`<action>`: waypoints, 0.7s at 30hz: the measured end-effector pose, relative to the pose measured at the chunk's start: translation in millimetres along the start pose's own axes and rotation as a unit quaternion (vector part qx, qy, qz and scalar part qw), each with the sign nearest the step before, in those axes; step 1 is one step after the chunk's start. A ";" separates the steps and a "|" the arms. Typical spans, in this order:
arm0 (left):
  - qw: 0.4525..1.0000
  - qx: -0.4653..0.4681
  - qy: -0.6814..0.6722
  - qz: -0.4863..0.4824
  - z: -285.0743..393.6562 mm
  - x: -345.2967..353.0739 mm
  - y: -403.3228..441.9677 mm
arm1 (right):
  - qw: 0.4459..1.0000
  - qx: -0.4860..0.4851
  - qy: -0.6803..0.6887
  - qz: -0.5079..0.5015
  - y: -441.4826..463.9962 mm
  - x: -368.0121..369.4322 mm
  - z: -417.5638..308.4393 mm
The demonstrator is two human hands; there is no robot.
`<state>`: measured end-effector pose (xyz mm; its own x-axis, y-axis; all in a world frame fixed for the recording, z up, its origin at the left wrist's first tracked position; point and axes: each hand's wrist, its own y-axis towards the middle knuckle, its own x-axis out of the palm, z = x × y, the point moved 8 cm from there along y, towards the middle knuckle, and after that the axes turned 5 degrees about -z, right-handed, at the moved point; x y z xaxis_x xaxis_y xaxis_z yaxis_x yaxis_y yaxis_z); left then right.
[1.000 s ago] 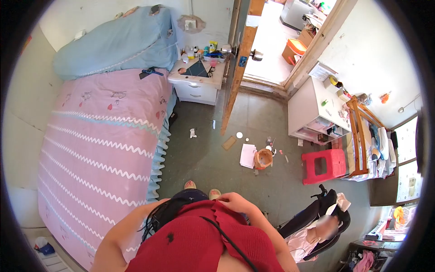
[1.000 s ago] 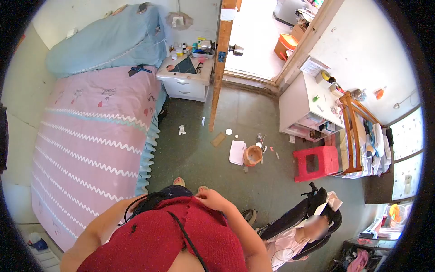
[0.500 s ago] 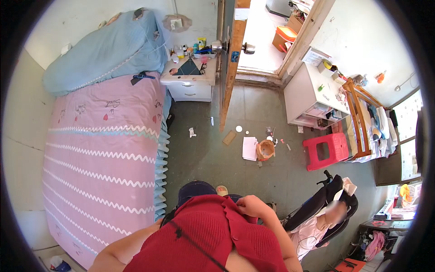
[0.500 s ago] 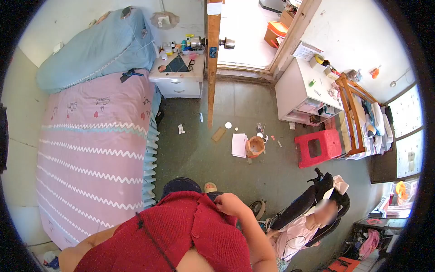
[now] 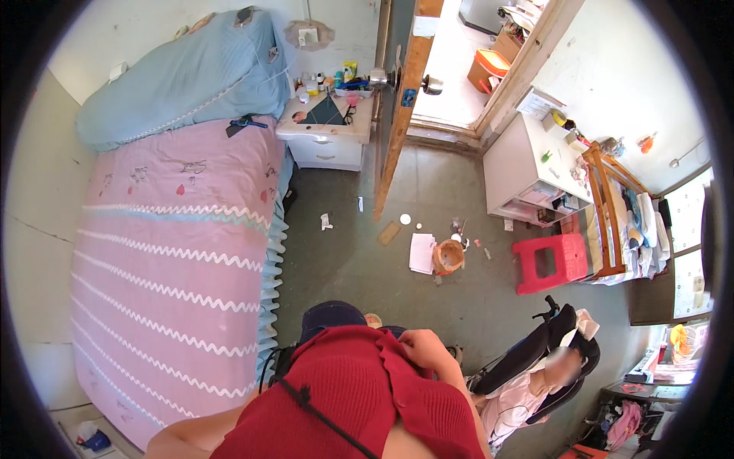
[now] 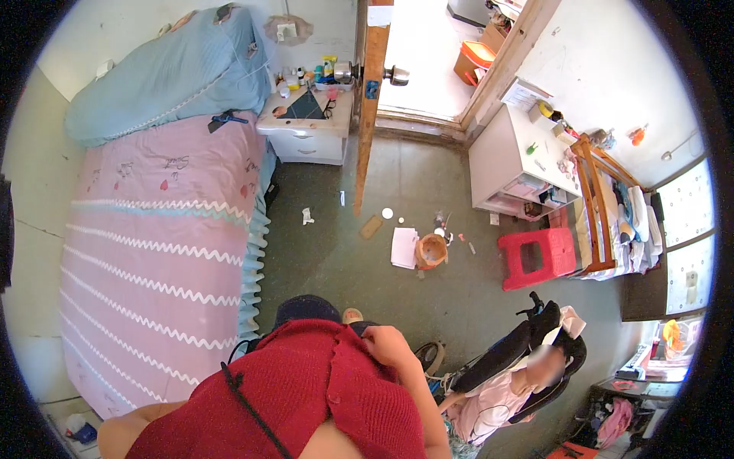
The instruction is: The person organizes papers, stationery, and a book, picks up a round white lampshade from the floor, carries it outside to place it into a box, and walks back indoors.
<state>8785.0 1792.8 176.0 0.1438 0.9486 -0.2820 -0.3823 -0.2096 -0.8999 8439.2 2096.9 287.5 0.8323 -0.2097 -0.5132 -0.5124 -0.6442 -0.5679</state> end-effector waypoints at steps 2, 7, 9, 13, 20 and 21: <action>1.000 -0.002 0.009 0.008 -2.9 0.2 0.7 | 1.000 0.006 -0.001 -0.001 -2.2 -1.7 0.6; 0.999 -0.007 0.036 0.026 -8.1 0.8 0.5 | 1.000 0.014 -0.018 -0.007 -6.3 1.1 -3.7; 0.998 -0.006 0.052 0.031 -5.0 0.3 1.3 | 0.999 0.031 -0.040 -0.007 -10.3 2.0 -0.4; 0.991 0.019 0.122 0.043 11.8 -10.8 4.6 | 0.999 0.025 -0.045 0.015 -25.5 2.5 1.9; 0.902 0.262 0.334 0.081 188.5 -69.7 8.7 | 0.998 0.064 0.009 -0.013 -104.3 7.7 38.3; 0.879 0.298 0.365 0.077 222.4 -69.8 0.7 | 0.997 0.068 0.021 -0.043 -110.7 13.0 40.9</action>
<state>8571.7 1779.3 269.0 0.5117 0.4691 -0.7198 -0.8279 0.0452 -0.5591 8498.0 2195.7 317.3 0.8813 -0.1905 -0.4326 -0.4600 -0.5558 -0.6924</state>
